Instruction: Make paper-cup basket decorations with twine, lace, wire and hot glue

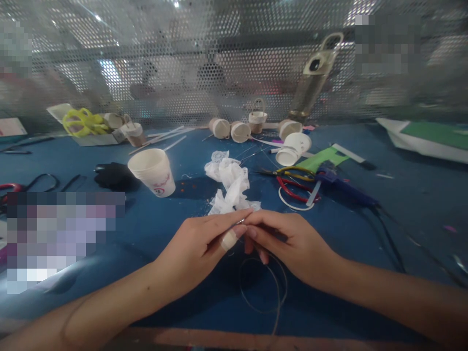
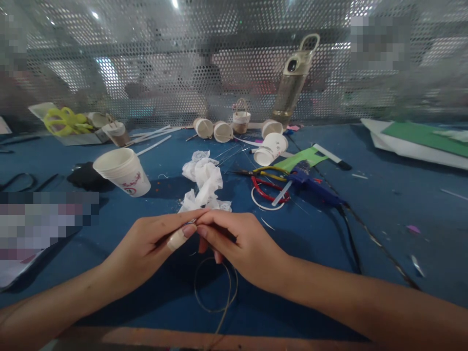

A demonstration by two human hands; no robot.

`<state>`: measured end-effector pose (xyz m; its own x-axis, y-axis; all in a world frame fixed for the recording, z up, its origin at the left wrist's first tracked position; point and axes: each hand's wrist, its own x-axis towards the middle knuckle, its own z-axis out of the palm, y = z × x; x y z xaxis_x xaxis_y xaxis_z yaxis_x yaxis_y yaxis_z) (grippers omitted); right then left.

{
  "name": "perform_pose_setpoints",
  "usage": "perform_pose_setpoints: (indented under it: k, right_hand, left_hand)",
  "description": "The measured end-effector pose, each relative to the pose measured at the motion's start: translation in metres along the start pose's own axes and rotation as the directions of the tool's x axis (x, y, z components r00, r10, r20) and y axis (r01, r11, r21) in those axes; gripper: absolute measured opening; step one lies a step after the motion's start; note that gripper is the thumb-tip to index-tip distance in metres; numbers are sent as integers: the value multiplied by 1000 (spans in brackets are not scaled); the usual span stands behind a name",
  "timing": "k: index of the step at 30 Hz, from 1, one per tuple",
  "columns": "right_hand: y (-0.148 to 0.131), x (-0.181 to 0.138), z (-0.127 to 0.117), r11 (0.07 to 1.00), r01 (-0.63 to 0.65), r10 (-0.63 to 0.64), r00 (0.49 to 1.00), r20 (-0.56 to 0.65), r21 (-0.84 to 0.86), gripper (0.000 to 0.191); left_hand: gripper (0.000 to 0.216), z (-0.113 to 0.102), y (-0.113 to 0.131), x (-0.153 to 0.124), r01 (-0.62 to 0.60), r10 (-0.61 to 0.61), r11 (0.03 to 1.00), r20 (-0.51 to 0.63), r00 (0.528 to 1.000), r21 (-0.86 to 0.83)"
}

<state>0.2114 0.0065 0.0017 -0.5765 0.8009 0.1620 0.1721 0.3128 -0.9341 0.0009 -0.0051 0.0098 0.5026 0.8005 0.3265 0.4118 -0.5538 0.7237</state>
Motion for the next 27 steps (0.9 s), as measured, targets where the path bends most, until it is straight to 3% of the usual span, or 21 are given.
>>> perform_pose_setpoints:
  k: [6, 11, 16, 27]
  right_hand:
    - [-3, -2, 0, 975, 58, -61, 998, -11, -213, 18]
    - [-2, -2, -1, 950, 95, -108, 994, -27, -298, 13]
    - [-1, -2, -2, 952, 88, -102, 994, -30, -294, 12]
    - [1, -2, -2, 950, 77, -85, 996, -14, -304, 18]
  left_hand:
    - [27, 0, -1, 1, 4, -4, 1000, 20, 1000, 14]
    - [30, -3, 0, -1, 86, -95, 982, 49, 994, 166]
    - [32, -6, 9, 1, 133, -137, 991, 159, 978, 35]
    - [30, -1, 6, 0, 77, -83, 996, 130, 988, 51]
